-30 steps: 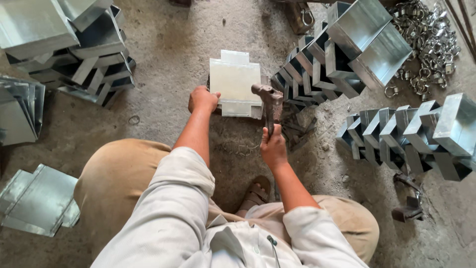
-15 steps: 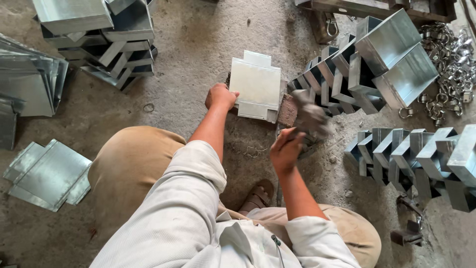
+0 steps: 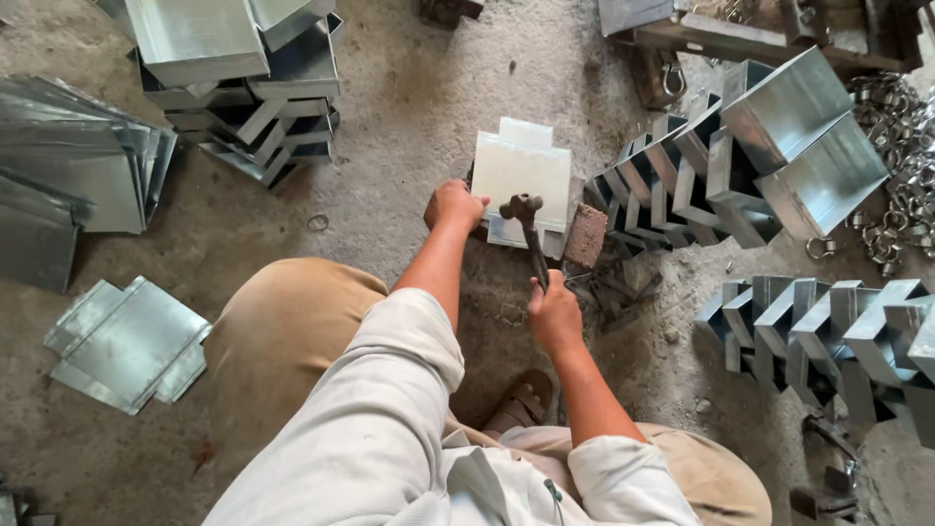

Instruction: The person sits on the floor and repeatedly hammers a stack of square metal plates placed on a brick. They adjust the stack and continue striking the metal with a hammer, surrounded by piles of similar metal pieces.

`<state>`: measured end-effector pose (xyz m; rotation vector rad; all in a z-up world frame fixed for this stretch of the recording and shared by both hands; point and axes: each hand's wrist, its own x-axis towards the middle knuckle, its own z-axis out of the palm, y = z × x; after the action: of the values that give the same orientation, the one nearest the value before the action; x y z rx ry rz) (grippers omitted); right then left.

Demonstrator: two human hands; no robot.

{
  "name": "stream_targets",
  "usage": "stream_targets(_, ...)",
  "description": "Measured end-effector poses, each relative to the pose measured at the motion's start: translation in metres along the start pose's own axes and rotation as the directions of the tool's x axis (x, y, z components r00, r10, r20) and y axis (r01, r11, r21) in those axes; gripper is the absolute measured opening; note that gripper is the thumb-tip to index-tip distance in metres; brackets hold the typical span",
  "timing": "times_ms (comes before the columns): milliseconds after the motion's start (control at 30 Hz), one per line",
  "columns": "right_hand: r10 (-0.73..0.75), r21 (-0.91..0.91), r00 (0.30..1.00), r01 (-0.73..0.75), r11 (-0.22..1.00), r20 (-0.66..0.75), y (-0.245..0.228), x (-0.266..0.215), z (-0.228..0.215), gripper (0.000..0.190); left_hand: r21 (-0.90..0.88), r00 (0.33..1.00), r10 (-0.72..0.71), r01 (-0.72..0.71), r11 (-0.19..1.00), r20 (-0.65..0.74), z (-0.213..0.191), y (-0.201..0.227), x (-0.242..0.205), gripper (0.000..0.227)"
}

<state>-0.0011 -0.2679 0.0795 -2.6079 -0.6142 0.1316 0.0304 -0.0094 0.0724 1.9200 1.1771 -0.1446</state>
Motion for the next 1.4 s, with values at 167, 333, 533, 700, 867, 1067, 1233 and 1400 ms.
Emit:
stream_targets(167,-0.046,0.233,0.98,0.092,0.968,-0.194,0.003,0.005,-0.025,0.027,-0.001,0.999,0.006,-0.006,1.0,0.049,0.003,-0.008,-0.002,0.048)
stream_targets(333,-0.017,0.129,0.988,0.038,0.991,-0.156,0.036,0.002,0.008,0.029,0.004,0.999,0.007,-0.007,1.0,0.042,-0.005,-0.002,-0.005,0.05)
stream_targets(533,0.21,0.028,0.976,-0.212,0.977,0.063,0.05,0.0,0.015,0.026,0.053,0.996,-0.012,0.007,0.999,0.086,0.002,-0.005,-0.003,0.049)
stream_targets(700,0.194,0.147,0.981,-0.194,0.97,0.014,0.053,0.008,-0.004,0.024,0.046,0.984,0.165,-0.168,0.985,0.07,0.027,-0.028,0.019,0.047)
stream_targets(867,0.177,0.277,0.977,-0.138,0.951,-0.121,0.064,0.021,0.006,0.035,-0.267,0.887,0.271,-0.177,0.947,0.374,0.019,-0.044,0.022,0.029)
stream_targets(1067,0.133,0.063,0.984,-0.126,0.99,-0.115,0.088,0.043,0.041,0.041,-0.184,0.864,0.498,-0.479,0.858,0.074,-0.062,-0.024,-0.008,0.026)
stream_targets(1233,0.008,0.031,1.0,-0.008,0.999,0.001,0.077,0.064,0.061,0.066,-0.482,0.859,0.495,-0.491,0.726,-0.13,-0.176,-0.032,-0.087,0.024)
stream_targets(1400,0.023,-0.029,1.0,-0.023,0.999,0.012,0.065,0.06,0.053,0.083,-0.662,0.816,0.433,-0.569,0.488,-0.382,-0.271,-0.093,-0.146,0.018)
